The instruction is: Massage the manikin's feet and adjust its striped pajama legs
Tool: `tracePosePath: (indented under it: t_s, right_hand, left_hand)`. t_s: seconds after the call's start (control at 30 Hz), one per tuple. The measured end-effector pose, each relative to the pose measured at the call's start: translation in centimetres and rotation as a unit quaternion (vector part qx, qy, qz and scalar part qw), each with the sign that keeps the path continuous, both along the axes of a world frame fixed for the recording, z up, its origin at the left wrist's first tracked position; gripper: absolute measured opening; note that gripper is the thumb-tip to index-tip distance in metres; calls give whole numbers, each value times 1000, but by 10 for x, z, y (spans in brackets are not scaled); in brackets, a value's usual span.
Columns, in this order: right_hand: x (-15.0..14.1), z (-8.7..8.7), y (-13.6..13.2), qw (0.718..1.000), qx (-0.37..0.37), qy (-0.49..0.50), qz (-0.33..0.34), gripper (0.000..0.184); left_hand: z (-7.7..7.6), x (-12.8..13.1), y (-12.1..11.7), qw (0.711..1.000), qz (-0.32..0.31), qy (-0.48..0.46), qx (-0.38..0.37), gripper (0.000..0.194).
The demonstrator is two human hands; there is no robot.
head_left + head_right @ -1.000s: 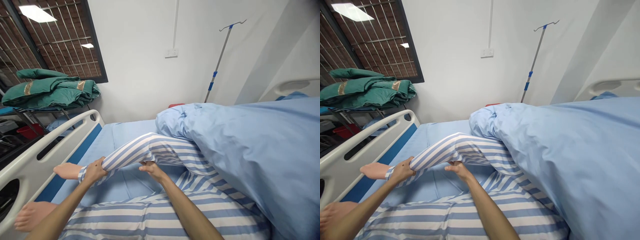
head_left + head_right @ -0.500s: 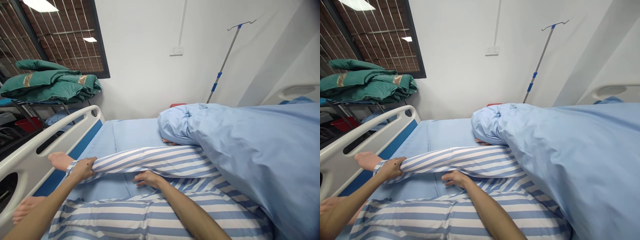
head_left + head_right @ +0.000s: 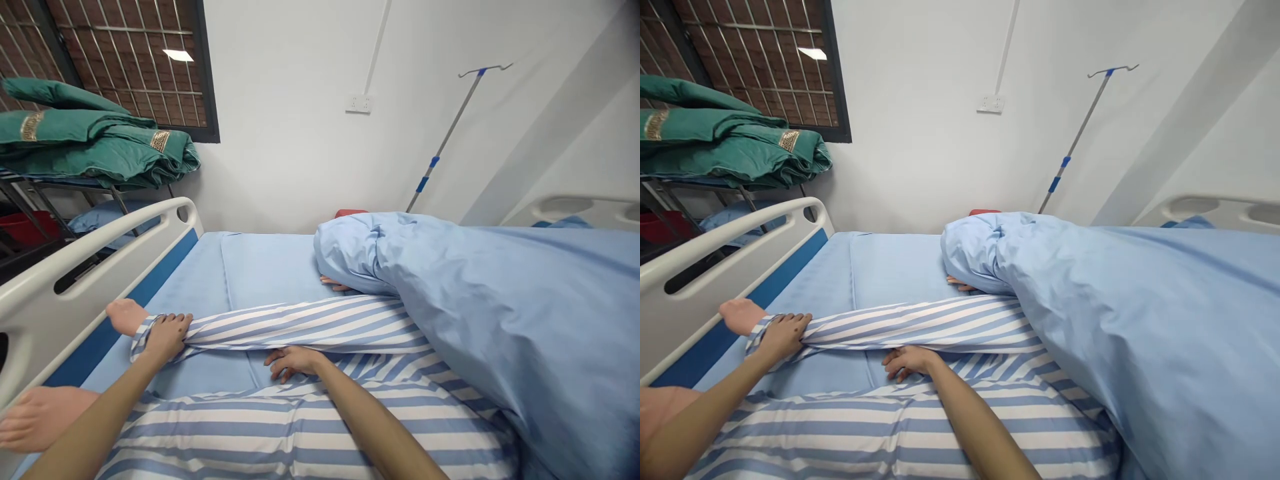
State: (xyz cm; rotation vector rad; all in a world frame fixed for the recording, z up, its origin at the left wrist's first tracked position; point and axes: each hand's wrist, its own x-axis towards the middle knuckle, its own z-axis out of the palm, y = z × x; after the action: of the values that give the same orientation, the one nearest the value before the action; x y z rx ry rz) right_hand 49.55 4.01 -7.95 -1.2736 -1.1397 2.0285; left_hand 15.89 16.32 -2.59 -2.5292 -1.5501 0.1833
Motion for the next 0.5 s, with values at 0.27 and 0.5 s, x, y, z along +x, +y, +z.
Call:
tracePosePath:
  t_s: [0.27,0.5]
  right_hand:
    - [-11,18,-20,986,101,-134,-25,60]
    - [-25,71,-134,873,341,-183,-296,28]
  left_hand:
    - [12,17,-84,972,-82,-205,-77,68]
    - [-8,-19,-157,968,-75,-130,-201,85]
